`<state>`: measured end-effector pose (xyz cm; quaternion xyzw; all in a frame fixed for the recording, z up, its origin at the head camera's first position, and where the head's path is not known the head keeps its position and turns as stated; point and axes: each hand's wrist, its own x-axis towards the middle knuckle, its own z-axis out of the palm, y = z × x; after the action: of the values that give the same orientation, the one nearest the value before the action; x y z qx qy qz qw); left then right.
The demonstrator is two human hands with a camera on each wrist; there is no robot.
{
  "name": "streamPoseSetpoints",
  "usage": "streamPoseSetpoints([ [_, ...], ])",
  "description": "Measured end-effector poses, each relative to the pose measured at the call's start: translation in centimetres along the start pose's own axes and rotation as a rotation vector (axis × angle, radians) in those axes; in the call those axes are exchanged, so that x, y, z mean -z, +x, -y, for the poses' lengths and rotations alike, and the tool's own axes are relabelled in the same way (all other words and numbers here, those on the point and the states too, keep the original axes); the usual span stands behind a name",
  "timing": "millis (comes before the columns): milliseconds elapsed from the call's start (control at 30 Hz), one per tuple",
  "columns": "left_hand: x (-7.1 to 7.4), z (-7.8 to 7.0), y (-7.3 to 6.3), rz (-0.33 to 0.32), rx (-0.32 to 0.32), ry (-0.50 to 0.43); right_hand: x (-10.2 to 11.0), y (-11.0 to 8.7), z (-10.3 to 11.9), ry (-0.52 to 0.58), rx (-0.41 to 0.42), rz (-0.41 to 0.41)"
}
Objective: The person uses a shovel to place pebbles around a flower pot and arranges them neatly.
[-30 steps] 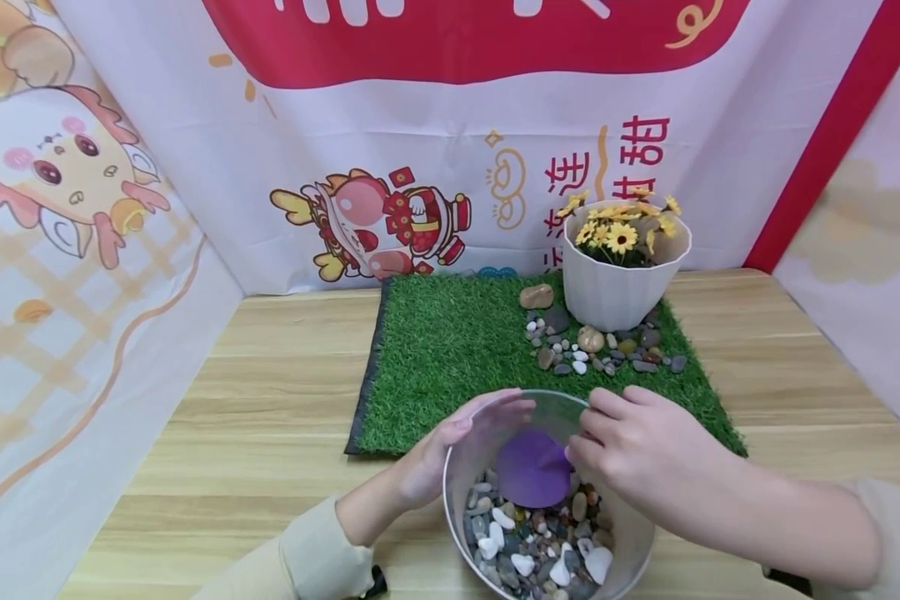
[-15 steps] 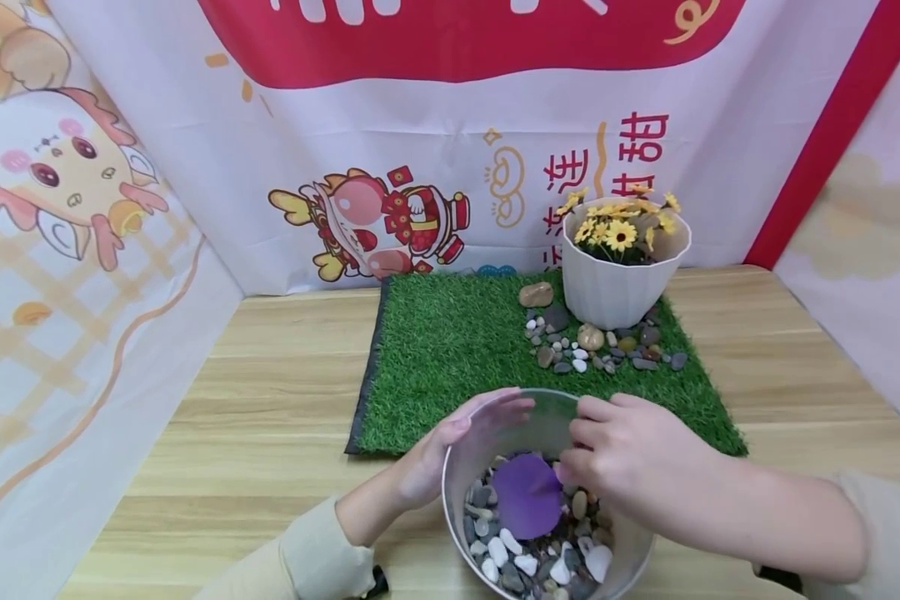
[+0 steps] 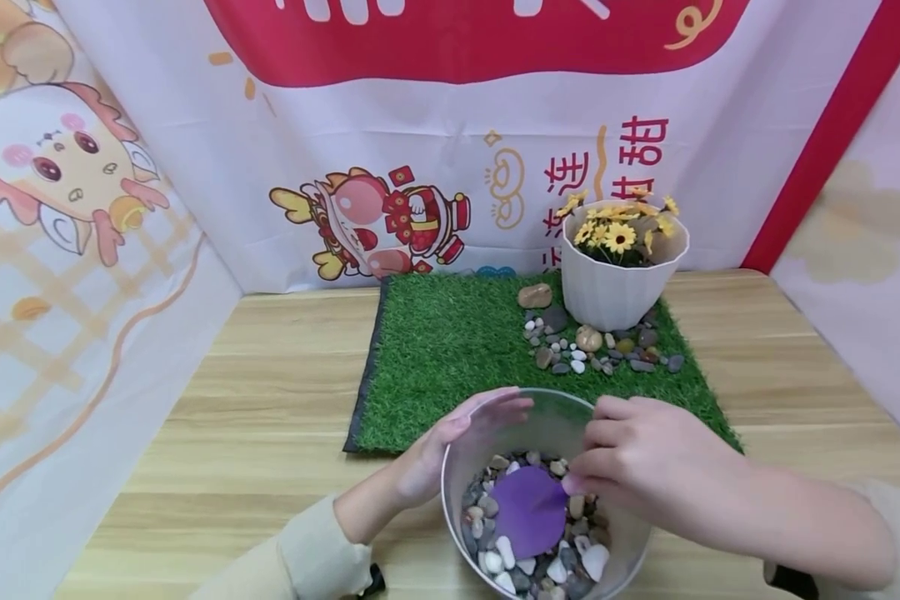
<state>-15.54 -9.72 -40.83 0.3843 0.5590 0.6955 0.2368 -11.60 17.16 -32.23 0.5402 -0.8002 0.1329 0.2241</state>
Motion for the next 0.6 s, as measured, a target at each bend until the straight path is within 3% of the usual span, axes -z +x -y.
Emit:
streamPoseSetpoints([
  [133,-0.1,0.1,0.2,-0.002,0.000,0.002,0.1,-0.6,-0.2,0.079,-0.032,-0.044],
  [600,-0.2,-0.2,0.0,-0.013,0.006,0.017,1.6,-1.3,-0.6,0.136,-0.134,-0.078],
])
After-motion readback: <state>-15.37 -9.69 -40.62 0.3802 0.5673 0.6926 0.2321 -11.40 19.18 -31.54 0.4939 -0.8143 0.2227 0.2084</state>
